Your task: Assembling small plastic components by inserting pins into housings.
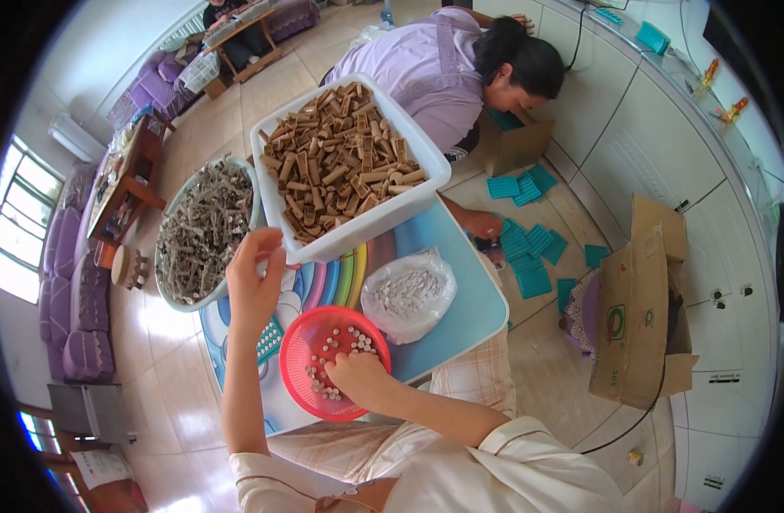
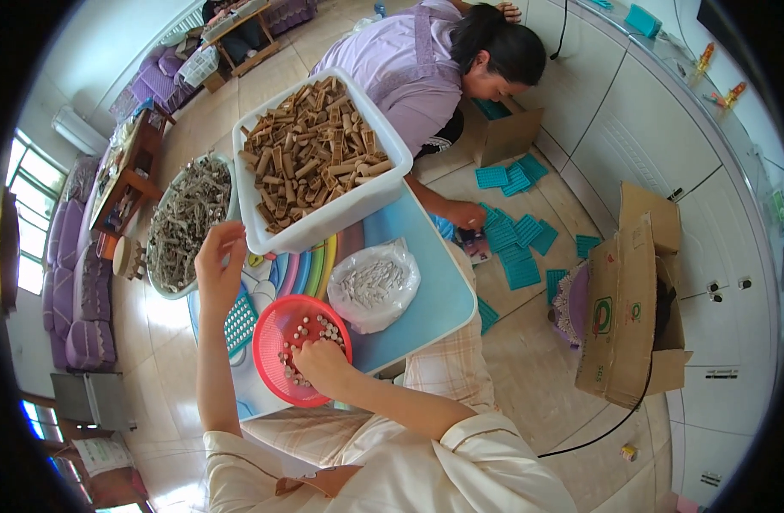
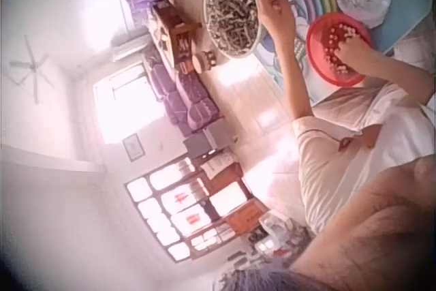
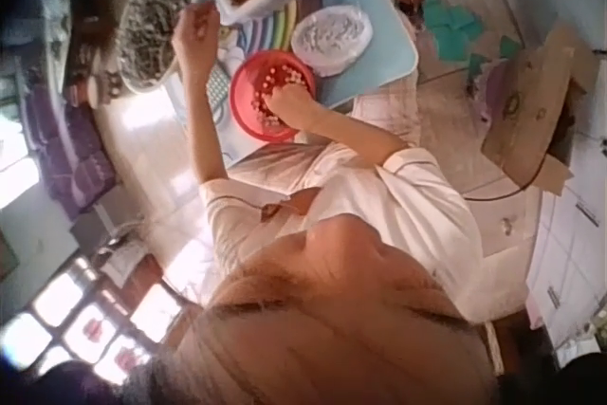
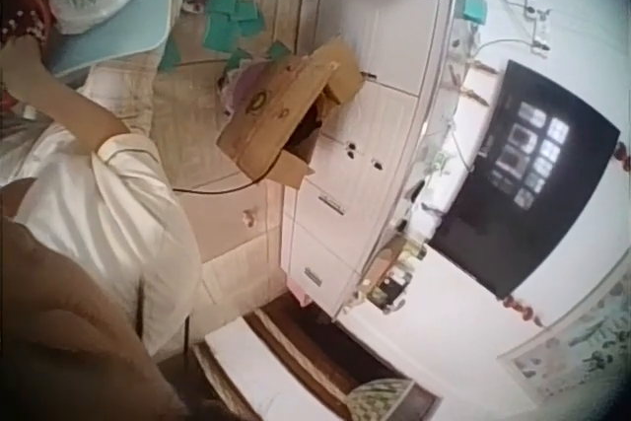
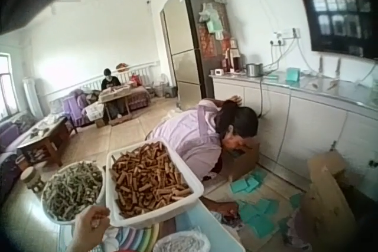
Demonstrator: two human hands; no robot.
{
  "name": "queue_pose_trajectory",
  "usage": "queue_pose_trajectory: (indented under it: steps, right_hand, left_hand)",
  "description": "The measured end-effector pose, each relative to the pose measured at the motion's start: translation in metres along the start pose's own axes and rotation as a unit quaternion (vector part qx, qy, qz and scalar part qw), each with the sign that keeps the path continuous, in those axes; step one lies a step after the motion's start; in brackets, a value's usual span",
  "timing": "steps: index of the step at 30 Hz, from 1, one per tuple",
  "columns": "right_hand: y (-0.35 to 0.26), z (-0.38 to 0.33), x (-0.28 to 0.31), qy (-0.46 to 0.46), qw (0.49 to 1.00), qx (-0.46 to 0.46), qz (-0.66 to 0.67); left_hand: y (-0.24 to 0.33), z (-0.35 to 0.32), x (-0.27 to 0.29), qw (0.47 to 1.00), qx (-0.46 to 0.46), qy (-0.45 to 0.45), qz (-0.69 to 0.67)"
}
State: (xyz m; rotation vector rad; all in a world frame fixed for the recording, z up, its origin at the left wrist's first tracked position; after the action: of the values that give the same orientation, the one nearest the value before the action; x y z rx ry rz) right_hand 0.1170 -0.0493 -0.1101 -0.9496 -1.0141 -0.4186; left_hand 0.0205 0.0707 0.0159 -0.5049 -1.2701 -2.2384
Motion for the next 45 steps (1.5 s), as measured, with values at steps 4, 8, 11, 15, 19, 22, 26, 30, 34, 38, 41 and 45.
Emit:
queue_pose_trajectory:
  steps: [4, 8, 11, 15, 19, 22, 26, 30, 34, 38, 41, 45]
  right_hand:
    - [-0.002, 0.002, -0.001, 0.013, 1.000, 0.013, 0.021]
    - [-0.008, 0.004, 0.001, 0.044, 0.998, 0.007, 0.045]
    - [-0.011, 0.004, -0.005, 0.046, 0.999, -0.021, 0.005]
    - [-0.018, 0.008, -0.011, -0.017, 0.999, -0.008, 0.037]
    - [-0.013, 0.006, -0.018, -0.010, 1.000, -0.012, 0.012]
    - [-0.016, 0.004, -0.019, 0.040, 0.999, -0.008, 0.031]
    - [-0.019, 0.006, -0.028, 0.006, 0.998, -0.039, 0.048]
    - [-0.023, -0.001, -0.021, 0.019, 0.997, -0.004, 0.080]
    - [-0.016, -0.017, 0.013, 0.017, 0.989, 0.062, 0.130]
    - [-0.001, -0.030, 0.049, 0.060, 0.967, 0.129, 0.213]
    - [0.013, -0.032, 0.065, 0.095, 0.957, 0.119, 0.246]
    - [0.017, -0.025, 0.053, 0.090, 0.957, 0.080, 0.263]
  left_hand:
    - [-0.011, 0.048, -0.025, 0.996, -0.032, -0.015, 0.076]
    - [-0.041, 0.087, -0.051, 0.988, -0.037, -0.067, 0.133]
    - [-0.059, 0.104, -0.072, 0.972, -0.012, -0.143, 0.185]
    - [-0.102, 0.107, -0.099, 0.909, -0.086, -0.274, 0.302]
    - [-0.085, 0.100, -0.121, 0.889, -0.046, -0.257, 0.376]
    - [-0.082, 0.096, -0.116, 0.902, -0.070, -0.213, 0.368]
    - [-0.077, 0.094, -0.125, 0.935, -0.059, -0.157, 0.311]
    - [-0.084, 0.093, -0.129, 0.927, -0.069, -0.181, 0.321]
    - [-0.082, 0.096, -0.132, 0.907, -0.090, -0.205, 0.356]
    - [-0.070, 0.096, -0.138, 0.913, -0.054, -0.202, 0.350]
    - [-0.073, 0.098, -0.136, 0.918, -0.064, -0.188, 0.343]
    - [-0.063, 0.099, -0.136, 0.931, -0.040, -0.149, 0.331]
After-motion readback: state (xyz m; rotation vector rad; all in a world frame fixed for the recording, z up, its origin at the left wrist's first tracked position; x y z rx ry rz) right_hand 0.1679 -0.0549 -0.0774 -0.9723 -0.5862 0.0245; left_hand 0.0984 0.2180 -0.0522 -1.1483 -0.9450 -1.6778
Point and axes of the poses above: each hand's wrist, its own z-axis towards the middle knuckle, its own x-axis out of the back of the hand, y = z × x, the point moved 2 cm from there along z, towards the middle knuckle, and after that the axes turned 7 degrees about y, right-handed, at the moved point
